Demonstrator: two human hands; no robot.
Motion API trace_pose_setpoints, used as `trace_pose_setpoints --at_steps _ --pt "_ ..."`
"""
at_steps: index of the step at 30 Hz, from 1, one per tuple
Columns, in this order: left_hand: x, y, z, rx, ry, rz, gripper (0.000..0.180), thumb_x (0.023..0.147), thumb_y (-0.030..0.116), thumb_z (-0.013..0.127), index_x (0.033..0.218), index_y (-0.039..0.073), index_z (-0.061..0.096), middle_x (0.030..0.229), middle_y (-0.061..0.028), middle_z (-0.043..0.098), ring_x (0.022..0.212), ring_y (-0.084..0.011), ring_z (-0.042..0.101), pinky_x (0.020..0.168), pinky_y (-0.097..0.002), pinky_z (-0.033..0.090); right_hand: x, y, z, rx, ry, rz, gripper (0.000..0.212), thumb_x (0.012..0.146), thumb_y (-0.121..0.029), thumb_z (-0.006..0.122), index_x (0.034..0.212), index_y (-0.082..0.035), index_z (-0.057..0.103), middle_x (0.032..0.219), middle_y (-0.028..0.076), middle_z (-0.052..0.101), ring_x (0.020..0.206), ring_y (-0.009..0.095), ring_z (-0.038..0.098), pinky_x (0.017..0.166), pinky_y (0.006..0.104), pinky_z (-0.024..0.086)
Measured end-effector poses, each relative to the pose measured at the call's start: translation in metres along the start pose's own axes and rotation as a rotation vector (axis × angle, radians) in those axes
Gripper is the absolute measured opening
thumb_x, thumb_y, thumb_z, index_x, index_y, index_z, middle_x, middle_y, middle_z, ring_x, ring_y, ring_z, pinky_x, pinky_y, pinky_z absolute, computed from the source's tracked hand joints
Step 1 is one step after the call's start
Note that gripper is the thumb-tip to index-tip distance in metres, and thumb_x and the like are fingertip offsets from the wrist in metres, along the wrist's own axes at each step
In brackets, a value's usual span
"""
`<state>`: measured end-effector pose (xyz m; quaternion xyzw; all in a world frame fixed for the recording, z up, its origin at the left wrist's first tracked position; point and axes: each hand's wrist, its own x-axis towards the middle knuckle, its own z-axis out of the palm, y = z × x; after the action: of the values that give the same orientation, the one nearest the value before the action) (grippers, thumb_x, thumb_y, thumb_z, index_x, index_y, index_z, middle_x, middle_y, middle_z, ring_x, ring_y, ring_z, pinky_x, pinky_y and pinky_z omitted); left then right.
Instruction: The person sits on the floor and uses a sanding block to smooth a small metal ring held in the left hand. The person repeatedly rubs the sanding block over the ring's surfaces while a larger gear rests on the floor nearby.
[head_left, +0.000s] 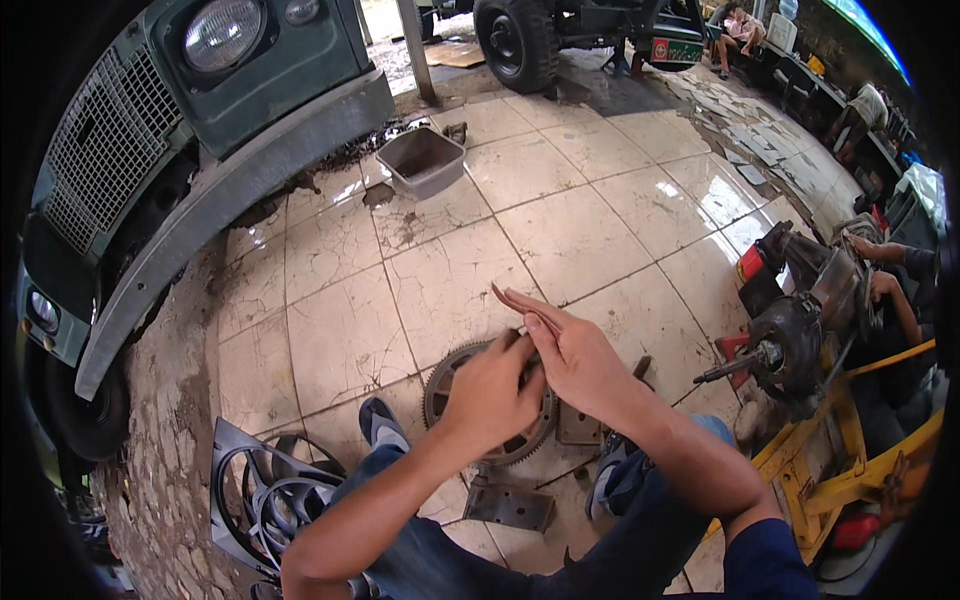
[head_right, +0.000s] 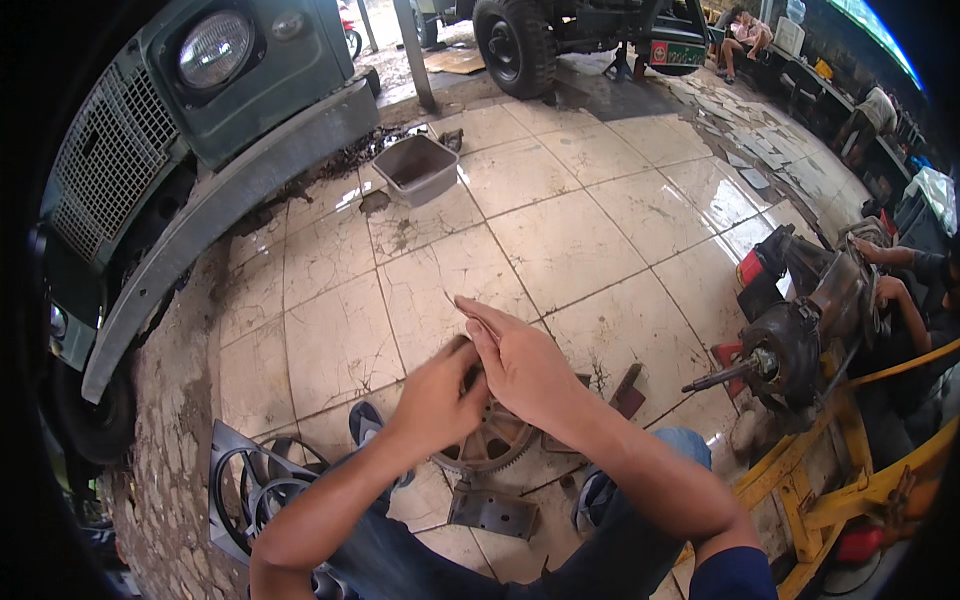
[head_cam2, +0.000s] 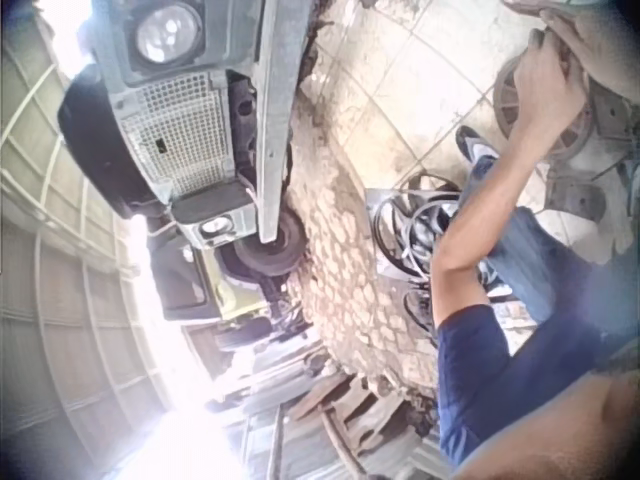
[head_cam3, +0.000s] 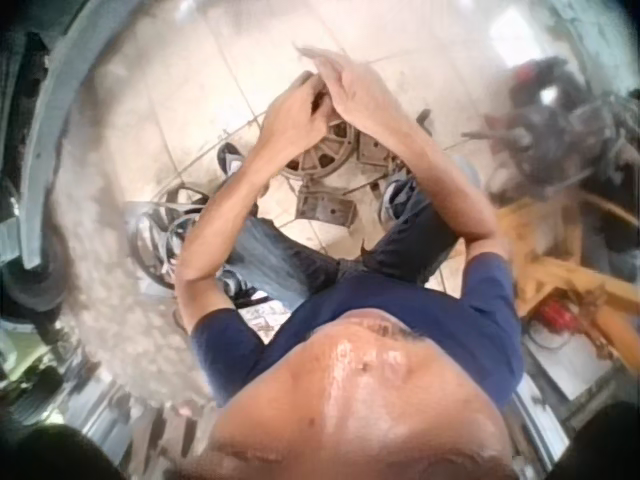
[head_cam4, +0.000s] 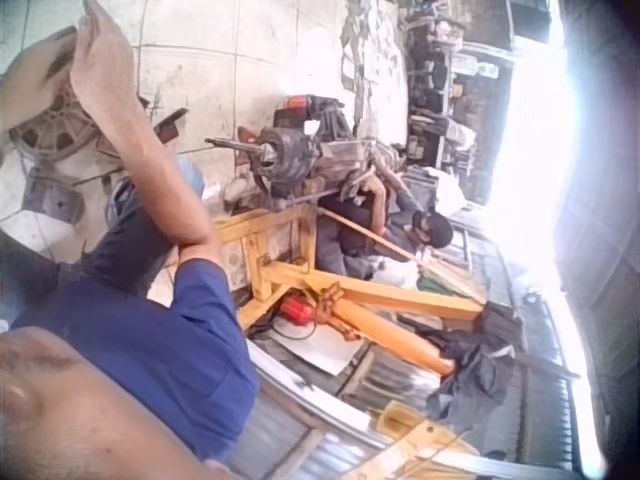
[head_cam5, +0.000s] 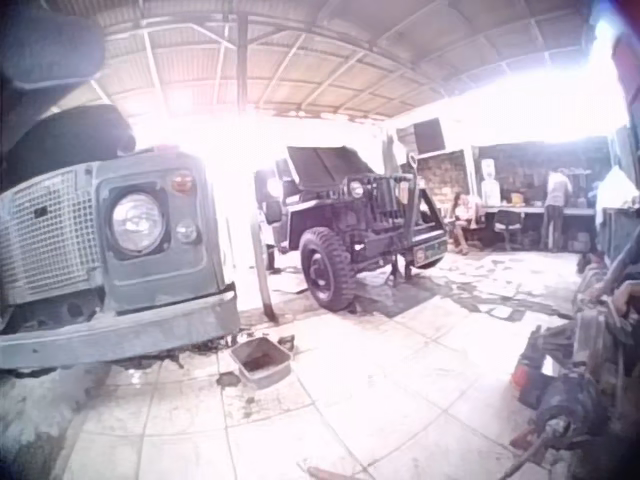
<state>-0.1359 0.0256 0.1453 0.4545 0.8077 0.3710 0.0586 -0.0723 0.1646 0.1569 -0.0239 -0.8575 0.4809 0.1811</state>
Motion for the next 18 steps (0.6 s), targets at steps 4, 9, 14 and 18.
trace_pose_setpoints --at_steps 4,9,14,18 --pt "0.003 -0.009 0.000 -0.014 0.081 -0.038 0.027 0.087 0.014 0.059 0.110 0.000 0.059 0.099 -0.0237 0.062 0.085 -0.0456 0.062 0.073 -0.0500 0.051 -0.002 -0.004 0.004 -0.058 0.060 -0.044 0.036 0.104 -0.022 0.043 0.128 0.001 0.057 0.120 0.022 0.063 0.109 0.038 0.061 0.092 0.0393 0.050" --pt "0.002 0.004 0.001 -0.002 0.060 -0.081 0.022 0.089 0.011 0.058 0.108 0.000 0.059 0.093 -0.0230 0.063 0.085 -0.0446 0.061 0.073 -0.0484 0.049 0.000 -0.003 0.003 -0.080 0.044 -0.048 0.036 0.105 -0.021 0.042 0.130 0.002 0.055 0.125 0.021 0.062 0.113 0.035 0.060 0.096 0.0390 0.049" --pt "0.010 -0.015 -0.011 -0.023 0.184 -0.086 0.019 0.089 0.012 0.059 0.103 -0.001 0.061 0.090 -0.0208 0.066 0.081 -0.0428 0.063 0.067 -0.0462 0.049 -0.006 -0.007 0.007 -0.122 0.097 -0.160 0.037 0.105 -0.022 0.042 0.130 0.001 0.056 0.127 0.019 0.061 0.117 0.034 0.059 0.098 0.0381 0.048" --pt "-0.001 -0.001 -0.003 0.054 0.108 0.035 0.021 0.088 0.017 0.063 0.102 0.001 0.063 0.086 -0.0202 0.065 0.079 -0.0401 0.063 0.071 -0.0469 0.050 -0.005 -0.002 0.005 -0.097 0.082 -0.128 0.037 0.105 -0.022 0.042 0.131 0.001 0.055 0.128 0.019 0.061 0.119 0.034 0.058 0.099 0.0381 0.047"
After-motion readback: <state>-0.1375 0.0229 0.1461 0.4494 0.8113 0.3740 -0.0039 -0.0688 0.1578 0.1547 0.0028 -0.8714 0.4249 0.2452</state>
